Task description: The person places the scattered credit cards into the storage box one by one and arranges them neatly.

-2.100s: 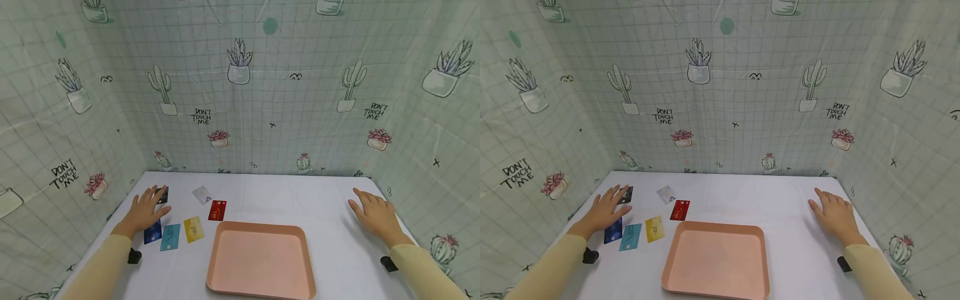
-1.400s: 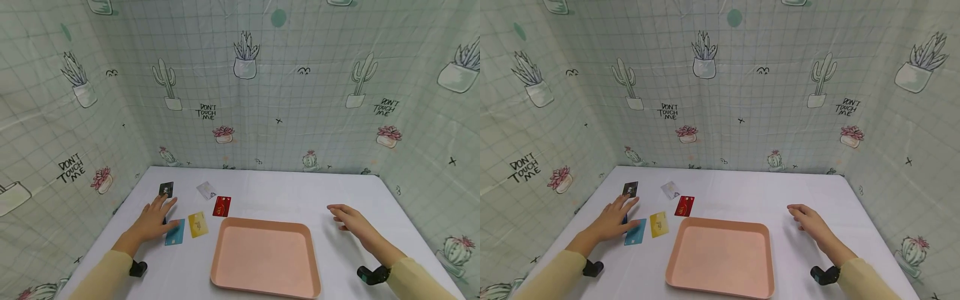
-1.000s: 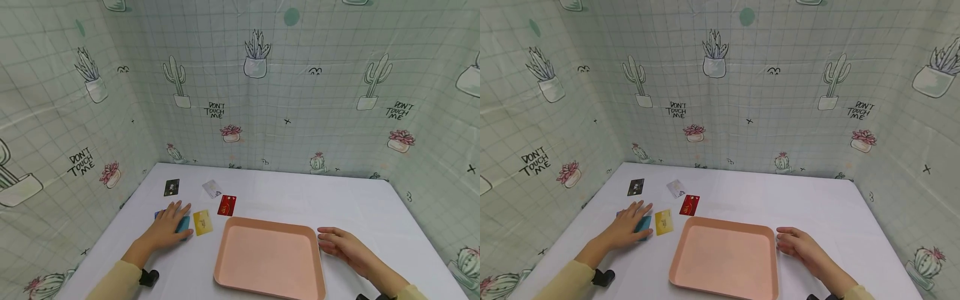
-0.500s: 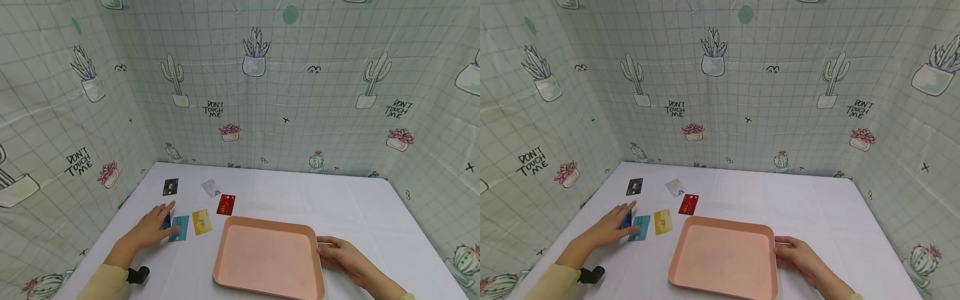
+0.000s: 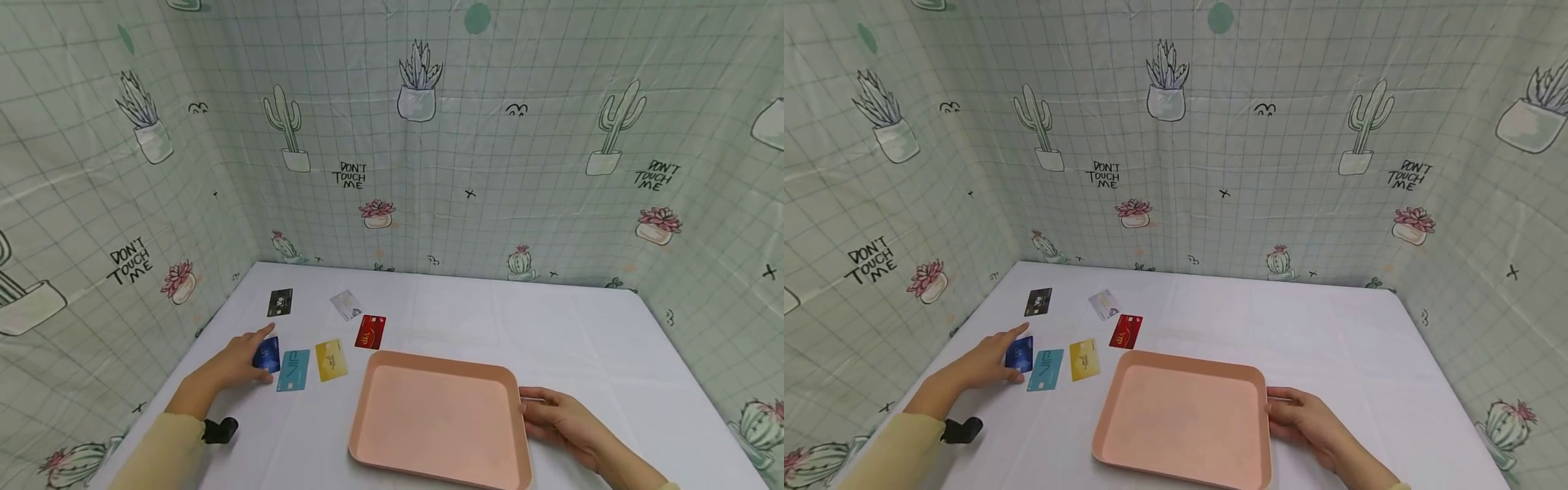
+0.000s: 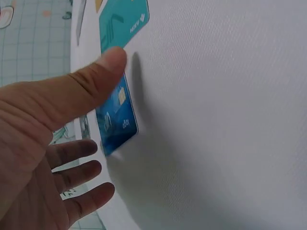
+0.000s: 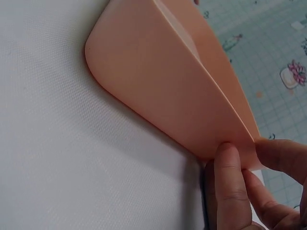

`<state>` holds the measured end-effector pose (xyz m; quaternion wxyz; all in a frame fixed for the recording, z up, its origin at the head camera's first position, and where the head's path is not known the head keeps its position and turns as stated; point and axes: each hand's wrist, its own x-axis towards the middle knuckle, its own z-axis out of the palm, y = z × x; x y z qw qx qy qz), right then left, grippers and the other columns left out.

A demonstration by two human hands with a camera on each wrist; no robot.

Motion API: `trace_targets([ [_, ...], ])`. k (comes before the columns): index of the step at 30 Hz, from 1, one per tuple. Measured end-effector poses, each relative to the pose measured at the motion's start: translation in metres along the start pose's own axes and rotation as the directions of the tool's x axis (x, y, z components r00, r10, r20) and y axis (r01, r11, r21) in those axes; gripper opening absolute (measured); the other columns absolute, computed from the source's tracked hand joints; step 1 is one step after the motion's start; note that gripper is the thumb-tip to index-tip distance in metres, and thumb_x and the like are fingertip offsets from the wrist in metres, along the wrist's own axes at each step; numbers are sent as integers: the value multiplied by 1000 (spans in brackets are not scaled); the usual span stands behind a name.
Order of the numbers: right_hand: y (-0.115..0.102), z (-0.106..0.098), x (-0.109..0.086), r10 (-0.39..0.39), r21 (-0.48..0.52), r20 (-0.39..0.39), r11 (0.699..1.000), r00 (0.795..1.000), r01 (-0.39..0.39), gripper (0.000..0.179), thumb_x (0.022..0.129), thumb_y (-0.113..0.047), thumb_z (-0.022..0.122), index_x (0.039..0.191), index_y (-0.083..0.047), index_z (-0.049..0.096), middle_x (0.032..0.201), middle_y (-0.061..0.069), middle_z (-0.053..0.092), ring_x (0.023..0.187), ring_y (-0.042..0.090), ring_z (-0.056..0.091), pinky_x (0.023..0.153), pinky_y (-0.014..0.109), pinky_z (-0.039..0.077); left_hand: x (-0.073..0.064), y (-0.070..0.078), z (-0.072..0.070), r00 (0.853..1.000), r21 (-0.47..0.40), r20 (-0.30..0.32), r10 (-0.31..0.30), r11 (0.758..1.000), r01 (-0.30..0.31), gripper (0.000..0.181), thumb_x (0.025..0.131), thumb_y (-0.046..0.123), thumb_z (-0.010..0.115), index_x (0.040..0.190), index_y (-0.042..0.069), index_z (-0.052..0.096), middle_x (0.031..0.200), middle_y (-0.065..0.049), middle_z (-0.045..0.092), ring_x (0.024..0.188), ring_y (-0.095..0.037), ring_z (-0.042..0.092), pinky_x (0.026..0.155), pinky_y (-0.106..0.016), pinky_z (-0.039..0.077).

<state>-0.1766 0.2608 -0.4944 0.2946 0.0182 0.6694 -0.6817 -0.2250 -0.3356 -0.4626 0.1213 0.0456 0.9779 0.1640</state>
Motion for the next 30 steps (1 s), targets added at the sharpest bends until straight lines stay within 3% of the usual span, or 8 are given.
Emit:
trace_targets([
  [7, -1, -1, -2, 9, -15, -29, 1000, 1000, -10, 74, 101, -19, 67, 151, 19, 29, 126, 3, 70, 109, 9, 70, 94, 29, 58, 4, -3, 2, 999, 14, -28, 30, 999, -29, 98, 76, 22, 93, 153, -4, 38, 143, -42, 42, 131, -60, 41, 105, -72, 39],
  [14, 1, 3, -2, -3, -30, -50, 1000, 999, 2, 69, 102, -18, 66, 150, 20, 33, 127, 6, 71, 107, 8, 70, 91, 28, 58, 6, 1, -2, 999, 31, -12, -48, 998, 49, 85, 77, 20, 91, 145, -8, 48, 137, -37, 47, 123, -51, 46, 105, -69, 43],
  [18, 3, 5, -1, -2, -33, -79, 999, 997, -1, 69, 101, -19, 67, 149, 19, 34, 125, 5, 71, 105, 8, 71, 89, 28, 59, 7, 1, -4, 997, 51, -12, -74, 996, 75, 86, 76, 22, 92, 143, -11, 49, 132, -38, 48, 117, -49, 47, 103, -67, 45],
  [24, 3, 5, -2, -5, -42, -84, 999, 996, 2, 70, 101, -20, 67, 149, 20, 34, 125, 5, 71, 106, 8, 70, 89, 27, 59, 6, -5, -2, 992, 64, -67, -108, 992, 112, 89, 71, 29, 96, 136, -13, 52, 123, -37, 52, 111, -48, 50, 98, -65, 48],
  [30, 2, 5, -2, -11, -47, -72, 999, 997, 8, 69, 101, -20, 66, 149, 19, 35, 126, 5, 71, 106, 8, 70, 89, 27, 59, 1, -4, -4, 987, 20, -126, -97, 995, 100, 87, 68, 27, 98, 129, -9, 47, 115, -37, 52, 106, -49, 50, 93, -65, 48],
])
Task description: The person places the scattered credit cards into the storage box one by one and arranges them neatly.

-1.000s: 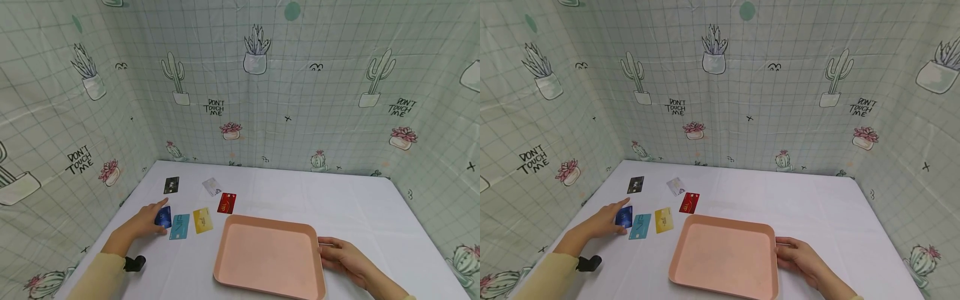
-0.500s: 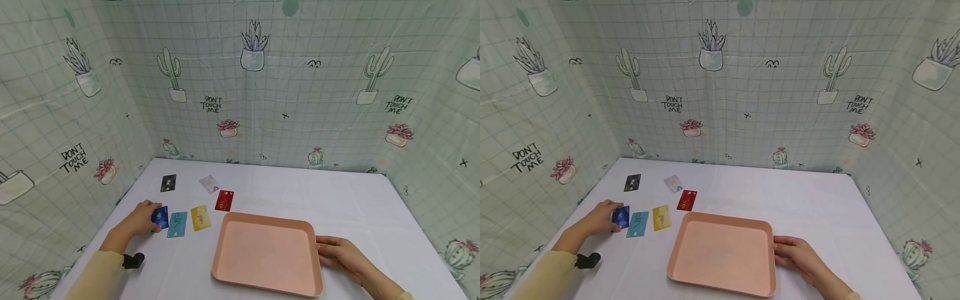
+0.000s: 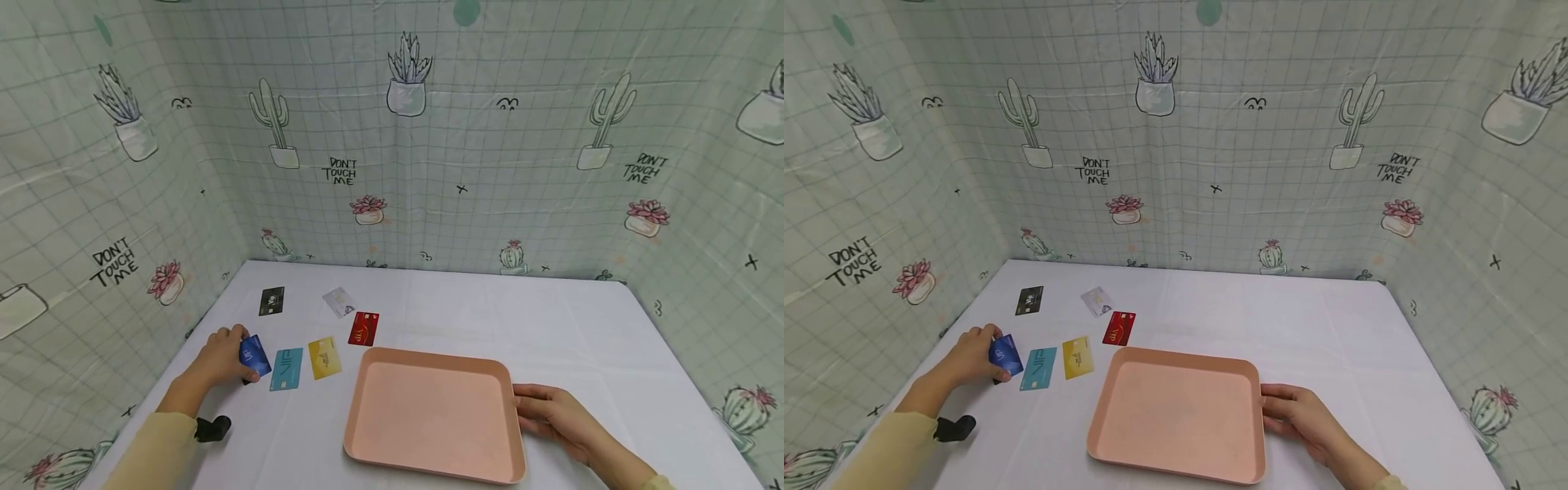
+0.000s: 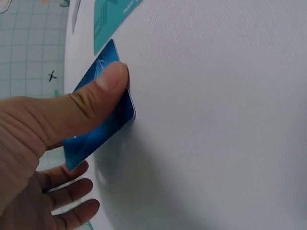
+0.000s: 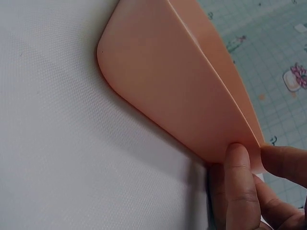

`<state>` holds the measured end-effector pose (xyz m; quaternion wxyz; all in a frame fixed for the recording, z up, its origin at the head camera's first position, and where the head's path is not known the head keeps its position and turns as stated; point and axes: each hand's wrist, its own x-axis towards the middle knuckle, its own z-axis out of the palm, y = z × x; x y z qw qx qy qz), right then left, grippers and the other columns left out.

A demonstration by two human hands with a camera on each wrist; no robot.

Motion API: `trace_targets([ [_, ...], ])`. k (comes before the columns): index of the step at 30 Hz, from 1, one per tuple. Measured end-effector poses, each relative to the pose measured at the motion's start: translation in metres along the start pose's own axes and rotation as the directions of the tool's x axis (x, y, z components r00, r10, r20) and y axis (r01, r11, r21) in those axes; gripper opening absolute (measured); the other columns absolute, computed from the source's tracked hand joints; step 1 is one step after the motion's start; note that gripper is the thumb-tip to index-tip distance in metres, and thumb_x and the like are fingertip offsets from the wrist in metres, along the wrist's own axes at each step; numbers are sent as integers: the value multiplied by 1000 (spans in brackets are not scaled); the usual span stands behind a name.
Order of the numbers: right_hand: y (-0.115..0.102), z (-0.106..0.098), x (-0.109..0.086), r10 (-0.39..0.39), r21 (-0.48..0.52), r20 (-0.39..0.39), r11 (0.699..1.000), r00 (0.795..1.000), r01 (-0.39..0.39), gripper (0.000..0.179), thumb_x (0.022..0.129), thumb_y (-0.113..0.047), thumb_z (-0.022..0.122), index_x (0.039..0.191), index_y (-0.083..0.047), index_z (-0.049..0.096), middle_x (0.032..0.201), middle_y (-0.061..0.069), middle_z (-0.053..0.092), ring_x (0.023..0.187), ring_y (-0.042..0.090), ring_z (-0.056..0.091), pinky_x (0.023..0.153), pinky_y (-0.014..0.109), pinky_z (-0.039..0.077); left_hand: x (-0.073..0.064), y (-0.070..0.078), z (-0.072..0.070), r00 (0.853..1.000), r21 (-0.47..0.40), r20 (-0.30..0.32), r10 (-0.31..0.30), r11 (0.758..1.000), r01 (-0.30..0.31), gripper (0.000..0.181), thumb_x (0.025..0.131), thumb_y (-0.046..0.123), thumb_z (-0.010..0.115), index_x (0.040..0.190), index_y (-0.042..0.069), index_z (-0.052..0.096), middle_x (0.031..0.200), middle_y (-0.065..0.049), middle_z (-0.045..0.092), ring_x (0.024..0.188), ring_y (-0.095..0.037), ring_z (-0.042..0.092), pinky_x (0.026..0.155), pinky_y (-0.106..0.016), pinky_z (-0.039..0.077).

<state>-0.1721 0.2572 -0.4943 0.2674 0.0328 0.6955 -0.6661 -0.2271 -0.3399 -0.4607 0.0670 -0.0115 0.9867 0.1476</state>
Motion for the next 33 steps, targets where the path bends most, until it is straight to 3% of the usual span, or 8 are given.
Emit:
trace_targets([
  [4, 1, 0, 0, -4, -1, 4, 1000, 1000, 4, 69, 101, -20, 66, 149, 19, 35, 126, 5, 71, 107, 8, 70, 89, 27, 59, -1, 6, -3, 999, -43, 28, -21, 999, 22, 88, 72, 20, 95, 135, 0, 37, 115, -39, 51, 101, -49, 56, 90, -66, 50],
  [9, 4, 1, -1, -6, -5, 9, 1000, 1000, 6, 70, 102, -21, 66, 150, 18, 34, 128, 5, 70, 109, 8, 69, 90, 26, 58, -2, 12, -2, 998, -59, 35, -49, 997, 51, 84, 81, 12, 87, 143, 2, 32, 121, -43, 55, 103, -52, 60, 92, -68, 50],
  [17, 0, 4, -2, -16, -4, -17, 1000, 1000, 16, 70, 101, -18, 66, 149, 20, 33, 126, 6, 70, 106, 8, 69, 89, 26, 58, -2, 18, -3, 996, -67, -88, 5, 998, -11, 76, 83, -2, 72, 149, -1, 34, 119, -46, 55, 104, -57, 60, 89, -68, 51],
  [23, -1, 6, -2, -6, -20, -27, 1000, 1000, 5, 71, 101, -21, 67, 149, 19, 34, 128, 8, 69, 108, 10, 68, 89, 28, 59, -8, 27, -6, 990, -176, -138, -2, 984, -22, 82, 83, -5, 66, 154, -4, 24, 110, -35, 64, 81, -35, 63, 68, -46, 52],
  [28, 0, 5, -2, -7, -18, -28, 1000, 1000, 7, 71, 101, -21, 67, 150, 19, 33, 130, 10, 69, 109, 10, 69, 89, 28, 59, -13, 41, -10, 987, -236, -162, 22, 970, -60, 52, 90, -2, 65, 138, -5, 45, 111, -30, 69, 89, -37, 68, 70, -44, 55],
  [33, 0, 4, -4, -5, -25, -25, 1000, 1000, 4, 72, 101, -22, 67, 151, 18, 33, 135, 13, 66, 110, 10, 68, 89, 28, 59, -15, 61, -14, 988, -287, -140, 58, 953, -97, 24, 94, -1, 66, 118, -3, 64, 111, -25, 70, 96, -36, 68, 76, -43, 60],
])
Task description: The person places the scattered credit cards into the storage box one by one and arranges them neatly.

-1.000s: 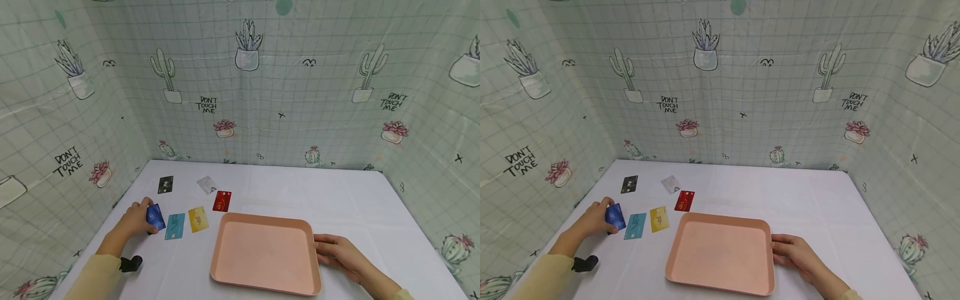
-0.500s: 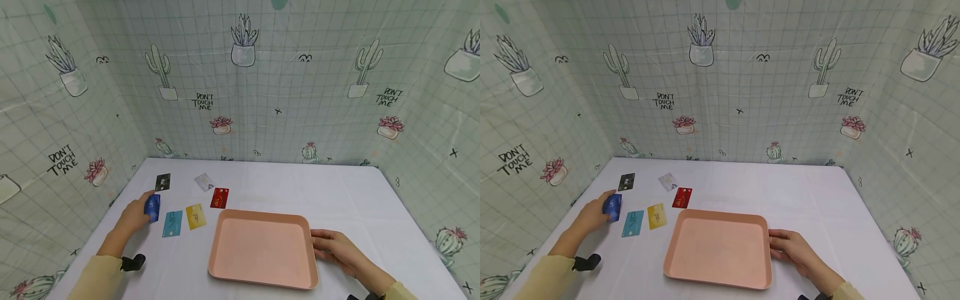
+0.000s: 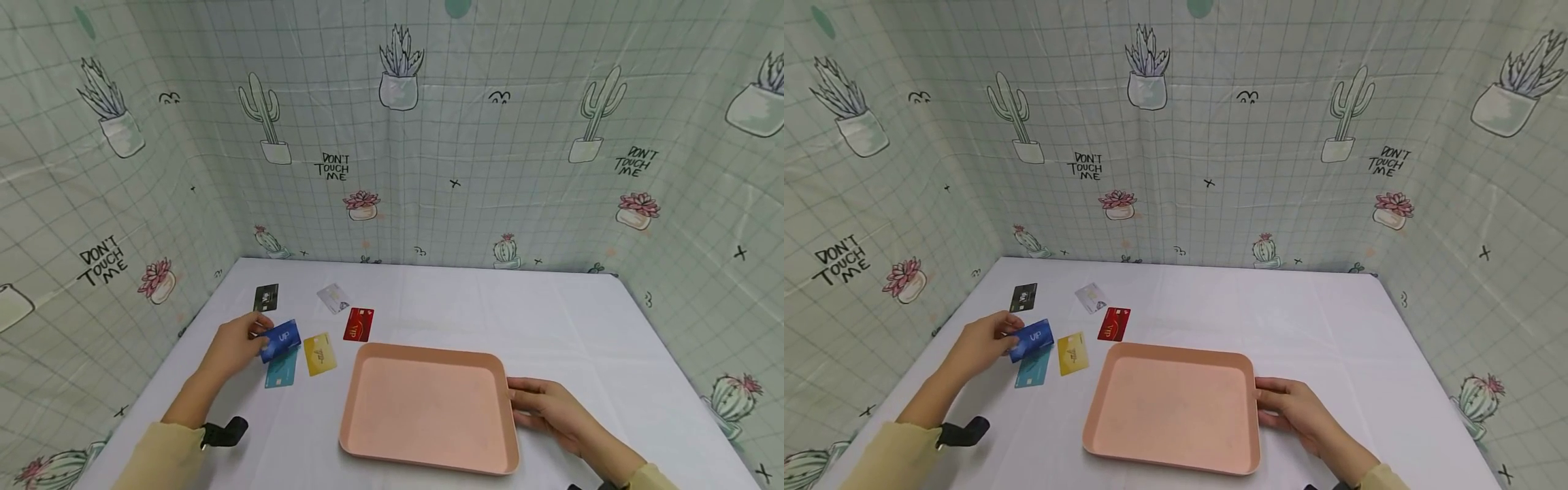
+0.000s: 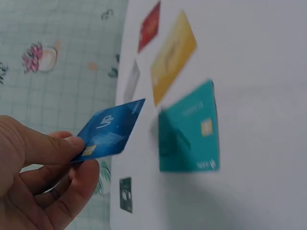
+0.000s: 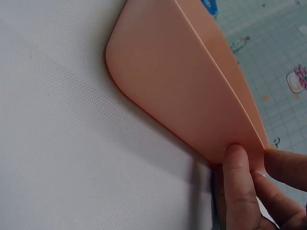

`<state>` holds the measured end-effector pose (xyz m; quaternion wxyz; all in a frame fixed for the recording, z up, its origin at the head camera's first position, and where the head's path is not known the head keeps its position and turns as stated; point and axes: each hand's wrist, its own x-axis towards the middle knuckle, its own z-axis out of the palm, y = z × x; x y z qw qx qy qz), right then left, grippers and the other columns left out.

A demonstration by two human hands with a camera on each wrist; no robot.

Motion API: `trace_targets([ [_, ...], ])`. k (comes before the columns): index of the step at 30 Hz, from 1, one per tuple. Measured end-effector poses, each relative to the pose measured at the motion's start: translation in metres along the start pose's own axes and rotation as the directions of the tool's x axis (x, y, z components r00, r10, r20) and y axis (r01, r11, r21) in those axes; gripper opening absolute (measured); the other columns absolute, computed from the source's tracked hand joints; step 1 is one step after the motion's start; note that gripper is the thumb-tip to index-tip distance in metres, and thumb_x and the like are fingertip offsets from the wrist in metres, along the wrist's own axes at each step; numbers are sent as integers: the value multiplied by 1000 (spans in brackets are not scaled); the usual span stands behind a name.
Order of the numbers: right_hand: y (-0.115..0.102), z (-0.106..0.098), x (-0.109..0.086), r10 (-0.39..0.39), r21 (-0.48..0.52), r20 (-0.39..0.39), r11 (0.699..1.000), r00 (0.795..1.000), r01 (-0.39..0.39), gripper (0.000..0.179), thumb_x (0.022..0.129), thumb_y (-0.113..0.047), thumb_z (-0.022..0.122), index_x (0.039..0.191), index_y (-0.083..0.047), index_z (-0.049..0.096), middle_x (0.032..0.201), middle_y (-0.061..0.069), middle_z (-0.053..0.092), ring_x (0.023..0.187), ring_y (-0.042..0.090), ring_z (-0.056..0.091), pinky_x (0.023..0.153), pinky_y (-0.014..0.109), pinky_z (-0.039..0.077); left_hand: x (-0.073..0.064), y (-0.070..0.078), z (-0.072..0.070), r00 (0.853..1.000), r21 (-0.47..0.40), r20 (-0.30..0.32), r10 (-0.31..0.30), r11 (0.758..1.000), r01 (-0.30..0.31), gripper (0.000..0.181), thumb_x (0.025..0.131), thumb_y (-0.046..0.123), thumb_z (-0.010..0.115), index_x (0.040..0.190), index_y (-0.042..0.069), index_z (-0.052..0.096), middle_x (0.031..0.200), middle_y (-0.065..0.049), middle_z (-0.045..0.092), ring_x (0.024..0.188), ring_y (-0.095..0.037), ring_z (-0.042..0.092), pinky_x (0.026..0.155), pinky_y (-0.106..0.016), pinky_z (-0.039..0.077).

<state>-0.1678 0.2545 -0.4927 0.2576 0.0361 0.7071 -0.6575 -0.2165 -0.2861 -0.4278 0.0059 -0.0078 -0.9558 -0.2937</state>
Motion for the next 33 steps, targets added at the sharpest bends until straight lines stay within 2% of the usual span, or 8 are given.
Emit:
trace_targets([
  [5, 0, 0, 0, 6, -2, -9, 1000, 1000, -6, 71, 102, -22, 67, 151, 17, 34, 135, 13, 67, 109, 11, 69, 88, 28, 59, -1, 18, 1, 998, -117, 60, -22, 993, 29, 25, 95, -1, 67, 121, -5, 67, 113, -24, 71, 92, -27, 69, 77, -37, 63],
  [9, -1, 1, 0, 8, 0, -8, 1000, 1000, -8, 70, 102, -22, 66, 151, 17, 35, 133, 12, 68, 109, 10, 69, 88, 28, 59, -3, 28, 1, 996, -173, 91, -21, 984, 37, 28, 95, -2, 68, 123, -5, 66, 113, -25, 73, 86, -22, 71, 76, -39, 63],
  [12, -1, 0, 0, 7, 3, -1, 1000, 1000, -7, 71, 102, -22, 66, 151, 17, 34, 133, 11, 68, 109, 10, 69, 88, 28, 59, -5, 33, 1, 993, -192, 120, -11, 981, 34, 26, 94, -2, 69, 120, -5, 69, 111, -23, 74, 79, -18, 70, 75, -40, 63],
  [16, 0, 0, 0, 5, 7, 4, 1000, 1000, -5, 70, 102, -22, 66, 151, 17, 34, 133, 11, 68, 109, 10, 69, 88, 28, 59, -7, 37, 0, 987, -203, 159, 9, 979, 24, 23, 93, -1, 71, 115, -4, 73, 105, -18, 74, 72, -15, 68, 70, -35, 62],
  [20, 0, -1, 0, 9, 5, 2, 1000, 1000, -9, 70, 102, -23, 66, 151, 17, 35, 133, 11, 68, 110, 10, 69, 89, 28, 59, -8, 39, 2, 985, -221, 170, 8, 975, 30, 23, 92, 0, 72, 115, -4, 74, 104, -17, 73, 71, -14, 68, 69, -35, 62],
  [27, 1, 0, 0, 8, -1, -8, 1000, 1000, -8, 71, 102, -23, 66, 151, 17, 35, 135, 14, 67, 110, 10, 69, 89, 28, 59, -8, 42, 5, 985, -246, 172, -13, 968, 56, 24, 93, 1, 72, 117, -2, 75, 112, -20, 71, 73, -16, 68, 72, -39, 63],
  [33, 1, 0, 1, 8, -1, -12, 1000, 1000, -8, 70, 102, -23, 67, 151, 16, 36, 137, 14, 66, 111, 9, 68, 89, 29, 59, -9, 47, 4, 980, -280, 197, 15, 959, 42, 26, 94, -1, 71, 119, -5, 74, 117, -26, 69, 75, -15, 69, 70, -37, 63],
])
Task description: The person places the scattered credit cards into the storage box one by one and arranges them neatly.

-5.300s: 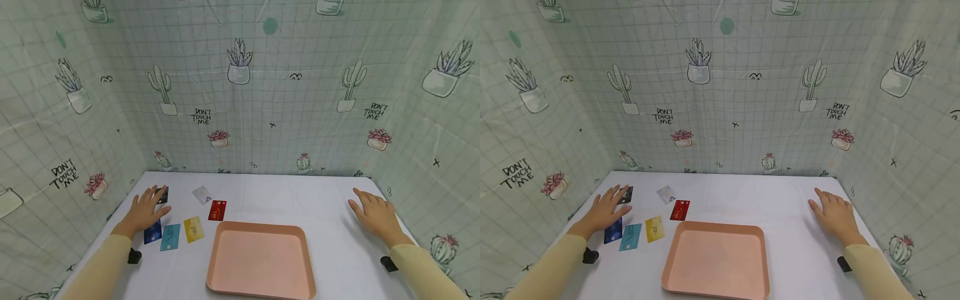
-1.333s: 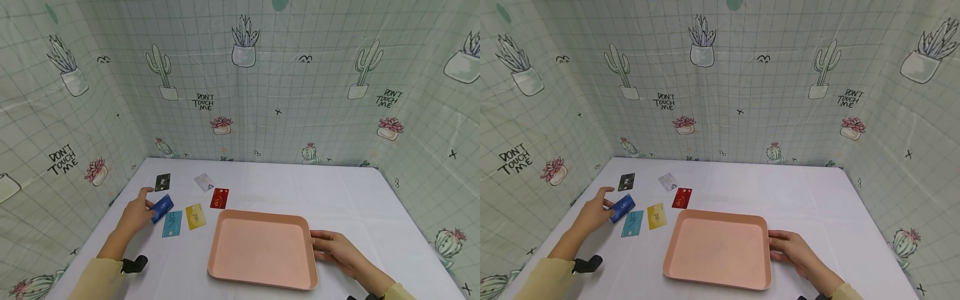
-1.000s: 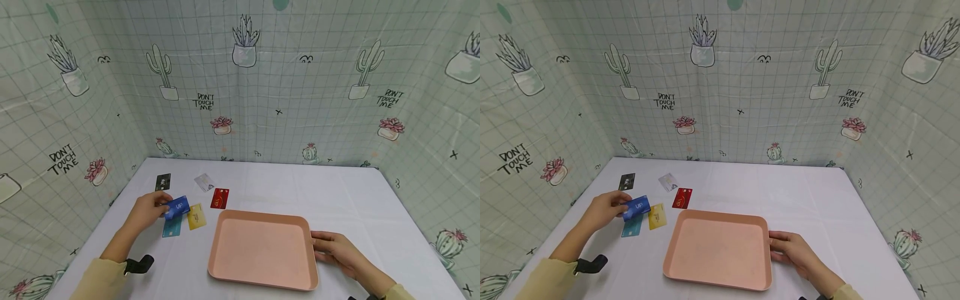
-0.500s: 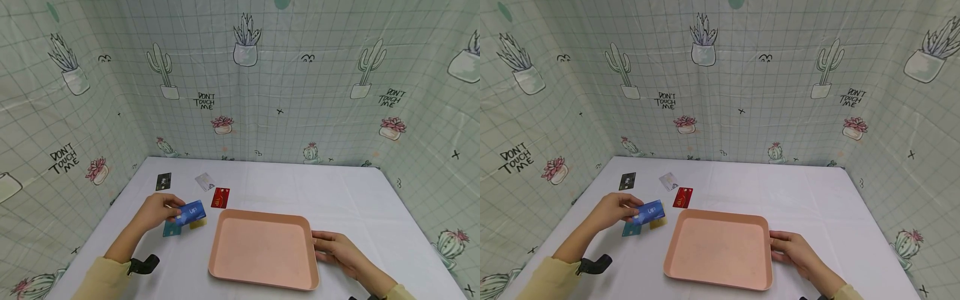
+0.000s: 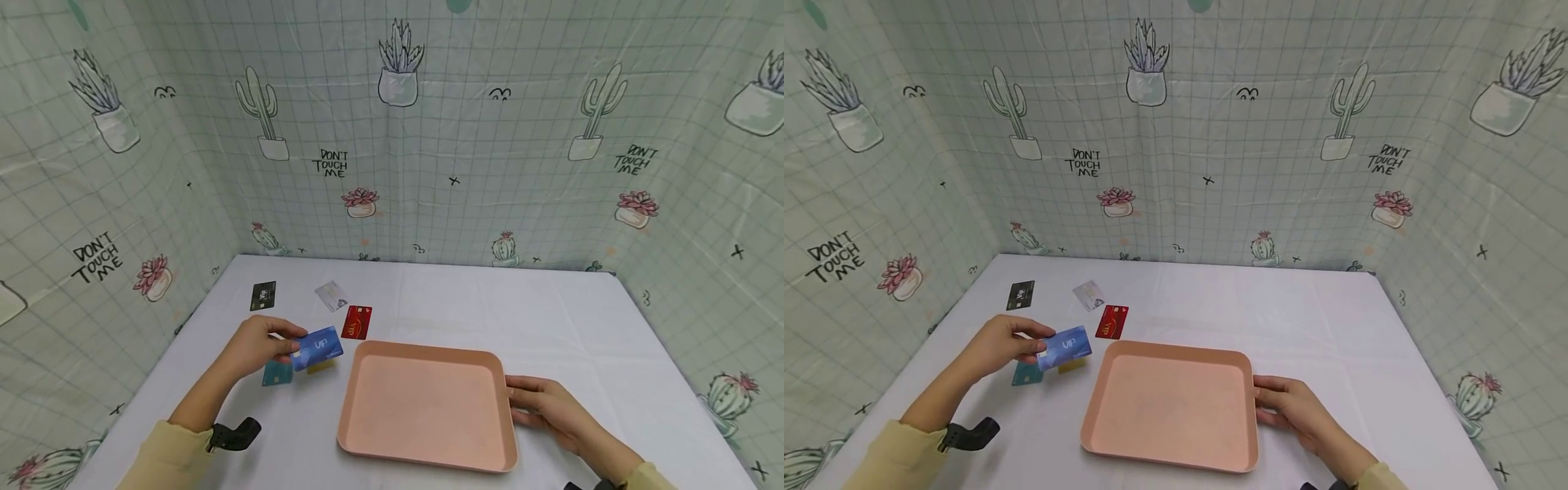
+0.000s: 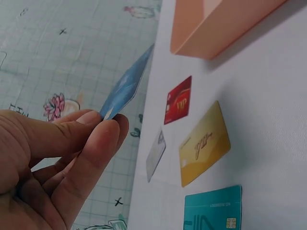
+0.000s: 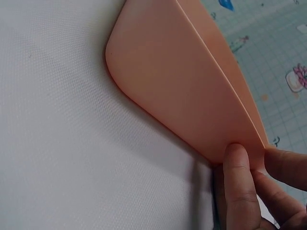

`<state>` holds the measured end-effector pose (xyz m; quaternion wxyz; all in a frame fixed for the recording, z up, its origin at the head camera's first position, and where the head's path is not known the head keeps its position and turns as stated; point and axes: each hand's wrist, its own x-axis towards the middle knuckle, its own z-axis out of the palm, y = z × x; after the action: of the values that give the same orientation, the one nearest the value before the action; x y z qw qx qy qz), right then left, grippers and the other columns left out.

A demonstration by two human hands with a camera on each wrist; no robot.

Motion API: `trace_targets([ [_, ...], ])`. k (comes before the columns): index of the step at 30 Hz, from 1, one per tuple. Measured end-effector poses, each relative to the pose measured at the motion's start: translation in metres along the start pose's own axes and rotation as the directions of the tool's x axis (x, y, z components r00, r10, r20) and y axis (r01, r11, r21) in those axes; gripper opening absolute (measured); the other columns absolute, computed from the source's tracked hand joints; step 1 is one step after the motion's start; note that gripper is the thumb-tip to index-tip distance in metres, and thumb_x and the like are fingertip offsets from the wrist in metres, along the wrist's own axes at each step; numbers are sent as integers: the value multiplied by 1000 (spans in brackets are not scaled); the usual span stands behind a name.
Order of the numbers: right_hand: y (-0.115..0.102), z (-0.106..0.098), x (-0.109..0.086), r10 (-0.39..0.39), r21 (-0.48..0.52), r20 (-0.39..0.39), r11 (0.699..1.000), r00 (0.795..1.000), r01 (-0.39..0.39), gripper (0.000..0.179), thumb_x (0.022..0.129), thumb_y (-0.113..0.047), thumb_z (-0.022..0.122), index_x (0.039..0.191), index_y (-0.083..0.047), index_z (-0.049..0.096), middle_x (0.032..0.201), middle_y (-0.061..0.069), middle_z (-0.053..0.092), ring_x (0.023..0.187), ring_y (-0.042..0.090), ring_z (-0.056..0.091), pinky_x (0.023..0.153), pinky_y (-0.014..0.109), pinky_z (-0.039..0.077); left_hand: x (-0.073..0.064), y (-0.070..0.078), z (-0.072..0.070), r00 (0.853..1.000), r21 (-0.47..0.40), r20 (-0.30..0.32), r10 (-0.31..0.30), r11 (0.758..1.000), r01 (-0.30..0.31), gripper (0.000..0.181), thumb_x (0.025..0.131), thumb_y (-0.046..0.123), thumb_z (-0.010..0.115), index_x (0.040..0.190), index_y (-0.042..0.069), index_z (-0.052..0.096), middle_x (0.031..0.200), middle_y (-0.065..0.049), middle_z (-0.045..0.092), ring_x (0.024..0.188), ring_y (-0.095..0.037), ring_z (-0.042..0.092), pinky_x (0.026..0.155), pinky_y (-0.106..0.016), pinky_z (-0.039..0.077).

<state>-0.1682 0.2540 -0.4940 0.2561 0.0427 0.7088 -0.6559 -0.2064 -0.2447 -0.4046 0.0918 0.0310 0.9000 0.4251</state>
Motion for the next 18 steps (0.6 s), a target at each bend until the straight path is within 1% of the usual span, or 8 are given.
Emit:
trace_targets([
  [5, 1, 0, 0, -4, 8, 7, 1000, 1000, 4, 70, 101, -23, 67, 151, 16, 36, 136, 13, 66, 110, 9, 68, 89, 29, 59, 0, 2, 1, 1000, -1, 11, 21, 1000, -21, 25, 94, -3, 70, 119, -7, 73, 118, -27, 68, 77, -16, 71, 69, -36, 63],
  [11, 2, 1, -1, -1, 20, 12, 1000, 1000, 0, 71, 102, -24, 66, 151, 16, 34, 137, 14, 66, 110, 10, 69, 89, 29, 59, 0, 5, 3, 1000, -12, 16, 12, 1000, -11, 26, 94, -3, 69, 119, -7, 73, 119, -27, 68, 77, -17, 69, 69, -35, 63],
  [15, 2, 1, -1, -4, 20, 3, 1000, 1000, 4, 71, 102, -23, 66, 151, 17, 34, 137, 15, 65, 110, 11, 69, 89, 29, 59, 0, 8, 7, 1000, -25, 8, 21, 999, -21, 24, 94, -3, 70, 118, -5, 73, 116, -24, 69, 80, -18, 70, 70, -35, 63],
  [18, 2, 1, -2, -6, 24, -2, 1000, 1000, 6, 71, 101, -23, 67, 151, 17, 35, 137, 15, 65, 110, 11, 69, 89, 29, 59, 1, 9, 9, 1000, -30, -11, 18, 999, -19, 22, 94, -4, 70, 116, -4, 73, 112, -21, 70, 81, -18, 70, 71, -37, 63],
])
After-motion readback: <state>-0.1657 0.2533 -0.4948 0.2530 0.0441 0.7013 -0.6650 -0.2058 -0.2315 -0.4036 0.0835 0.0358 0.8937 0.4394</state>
